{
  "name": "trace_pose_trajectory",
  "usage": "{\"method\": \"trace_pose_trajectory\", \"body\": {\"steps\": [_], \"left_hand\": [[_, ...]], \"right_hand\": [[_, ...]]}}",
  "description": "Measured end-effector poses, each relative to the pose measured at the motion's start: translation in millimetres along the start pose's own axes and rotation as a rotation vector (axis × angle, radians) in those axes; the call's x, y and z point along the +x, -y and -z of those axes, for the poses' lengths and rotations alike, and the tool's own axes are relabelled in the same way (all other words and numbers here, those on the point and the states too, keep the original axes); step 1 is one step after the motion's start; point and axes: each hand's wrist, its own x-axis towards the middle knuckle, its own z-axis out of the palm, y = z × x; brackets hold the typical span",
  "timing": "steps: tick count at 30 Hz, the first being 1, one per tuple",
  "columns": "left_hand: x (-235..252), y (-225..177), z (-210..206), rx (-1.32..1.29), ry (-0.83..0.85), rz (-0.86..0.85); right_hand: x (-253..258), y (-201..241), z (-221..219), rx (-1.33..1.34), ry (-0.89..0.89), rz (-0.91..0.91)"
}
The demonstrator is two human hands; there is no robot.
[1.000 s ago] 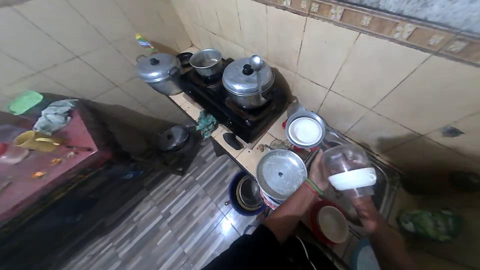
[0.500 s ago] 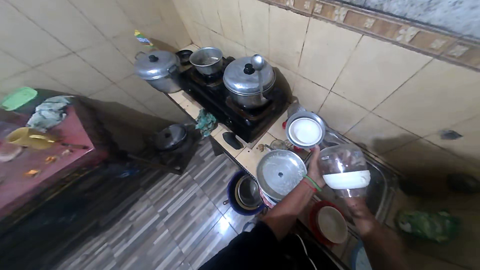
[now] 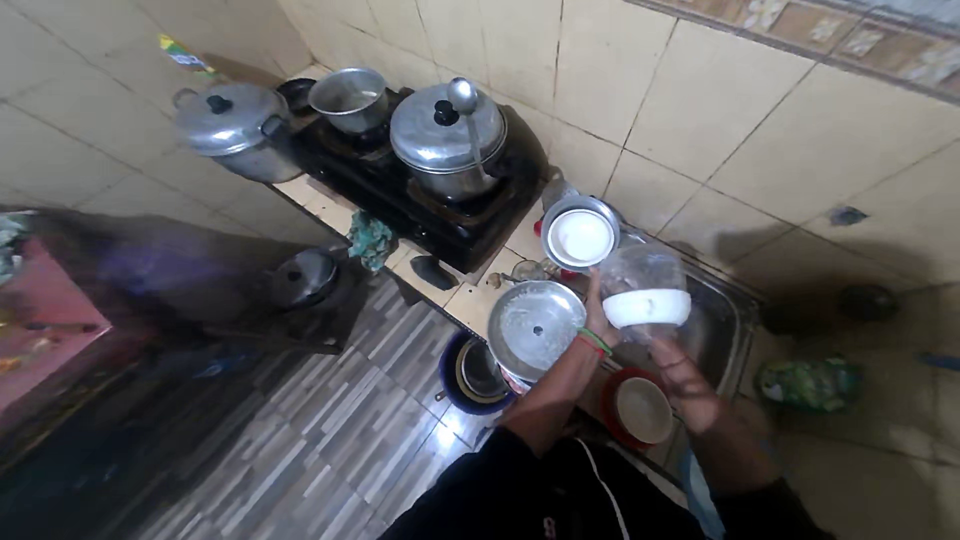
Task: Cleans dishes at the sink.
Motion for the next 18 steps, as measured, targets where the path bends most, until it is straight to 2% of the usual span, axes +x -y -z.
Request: {"method": "trace_pose_trajectory", "body": {"steps": [2, 3, 5, 7, 9, 10, 11, 12, 14, 16, 17, 18], "left_hand": [[-1, 9, 4, -0.138, 0.037, 0.061], [-6, 8, 2, -0.132, 0.006, 0.087], [-19, -6, -7, 0.023, -0.083, 0.085], [-21, -22, -8, 0.201, -0.032, 0.026], [-16, -32, -3, 0.313, 0.039, -0.032], [-14, -32, -2, 0.333, 0.054, -0.054], [-11, -30, -3, 0.308, 0.054, -0.071], [-8, -25, -5, 0.249, 0.051, -0.078], [-4, -10, -4, 0.11, 0.03, -0.049], [-8, 0, 0, 0.005, 0.031, 0.014], [-9, 2, 0, -0.004, 0.013, 0.043], [-12, 2, 1, -0.003, 0.006, 0.07]], "right_hand": [[0, -9, -6, 0.293, -0.029, -0.008], [0, -11, -8, 0.338, -0.041, -0.023], [-6, -4, 0, 0.095, 0.019, -0.038], [-11, 10, 10, -0.316, 0.105, -0.034], [-5, 3, 3, -0.62, 0.057, 0.136], [0, -5, -3, -0.604, -0.014, 0.216], [3, -8, -5, -0.548, -0.04, 0.229], [2, -6, -4, -0.399, -0.014, 0.161], [0, -5, -2, 0.117, 0.026, 0.021], [4, -5, -7, 0.499, 0.058, 0.006], [4, -6, -7, 0.509, 0.071, 0.024], [-1, -5, -6, 0.353, 0.074, 0.043]]}}
